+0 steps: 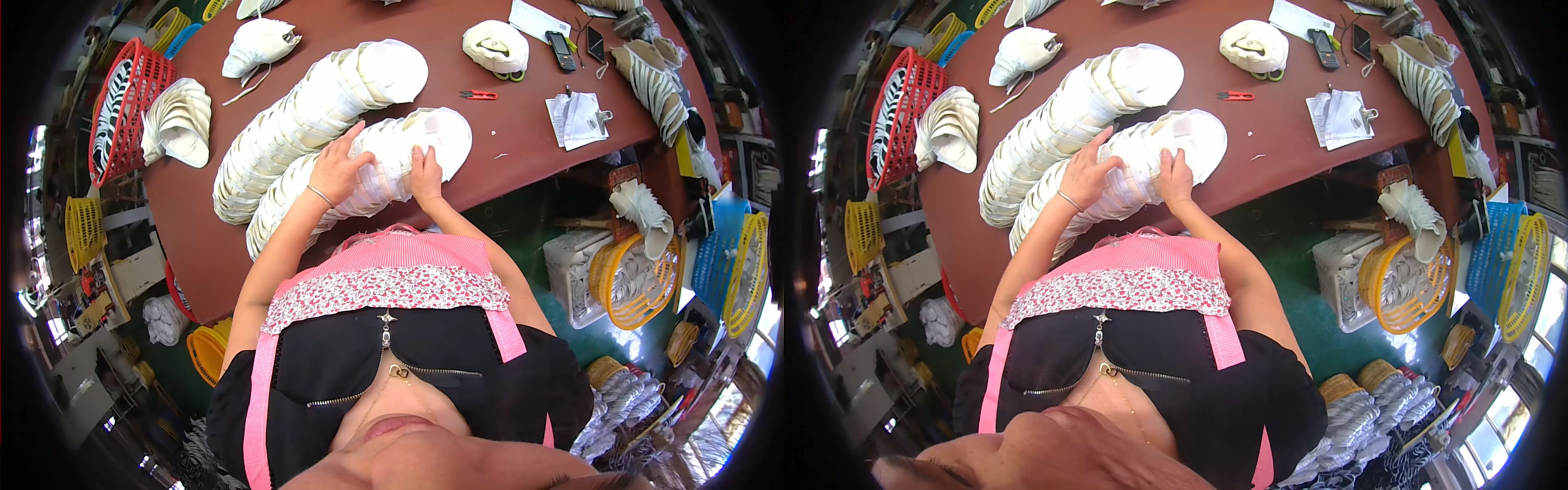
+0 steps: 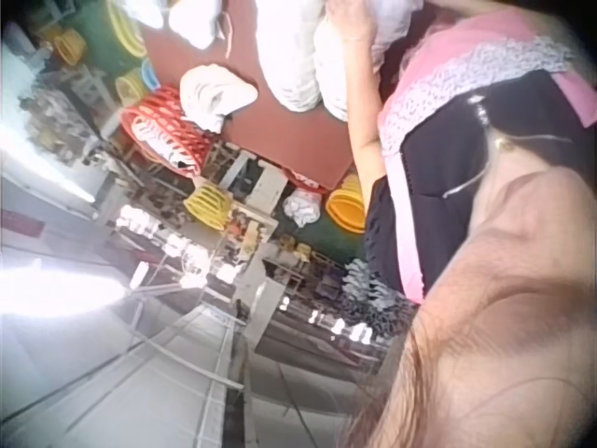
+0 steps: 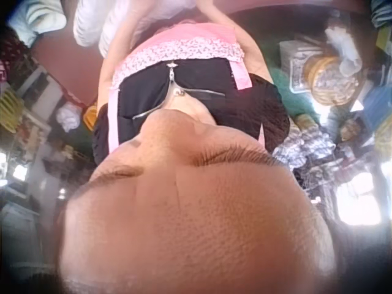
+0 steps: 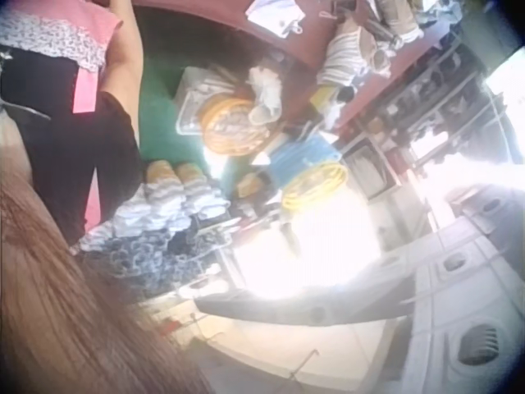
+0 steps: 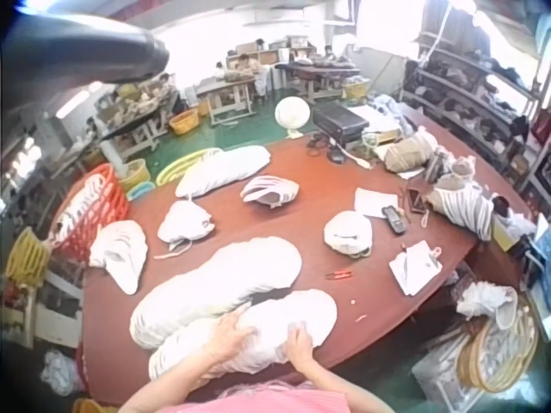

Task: Counting and sorting shoe uppers into organized stacks and recording the counts on a notepad.

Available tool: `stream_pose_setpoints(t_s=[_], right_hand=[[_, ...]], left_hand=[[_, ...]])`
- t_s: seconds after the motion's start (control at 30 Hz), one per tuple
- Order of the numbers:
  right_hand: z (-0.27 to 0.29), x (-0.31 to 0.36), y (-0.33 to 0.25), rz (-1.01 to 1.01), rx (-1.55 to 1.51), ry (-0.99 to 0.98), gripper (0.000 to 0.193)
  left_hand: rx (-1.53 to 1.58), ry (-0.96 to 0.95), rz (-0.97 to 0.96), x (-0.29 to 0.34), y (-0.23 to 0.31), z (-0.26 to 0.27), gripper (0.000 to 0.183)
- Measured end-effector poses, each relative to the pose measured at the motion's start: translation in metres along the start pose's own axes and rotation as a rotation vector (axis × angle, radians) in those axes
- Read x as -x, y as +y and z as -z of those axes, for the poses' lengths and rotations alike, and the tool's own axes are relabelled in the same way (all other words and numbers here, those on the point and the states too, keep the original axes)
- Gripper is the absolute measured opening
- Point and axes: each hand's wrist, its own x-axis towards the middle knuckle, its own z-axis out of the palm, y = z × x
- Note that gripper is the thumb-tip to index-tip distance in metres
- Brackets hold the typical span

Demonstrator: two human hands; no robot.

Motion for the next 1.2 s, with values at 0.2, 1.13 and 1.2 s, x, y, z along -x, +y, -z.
stream_pose_setpoints(t_s=[0.2,1.13,1.2], right_hand=[[0.010,-0.006,-0.002,0.029,-0.041,-0.115,0.053],[0.049,-0.048,0.008,0.175,-0.153,-0.839,0.034],[0.034,-0.052,0.002,0.282,-0.144,-0.841,0.038]], left_hand=[[-0.188,0.140,0.136,-0.029,0.024,0.003,0.039],[-0.004,0.154,0.353,-0.052,0.042,-0.039,0.030],[-0.089,0.192,0.460,-0.043,0.035,-0.047,0.028]])
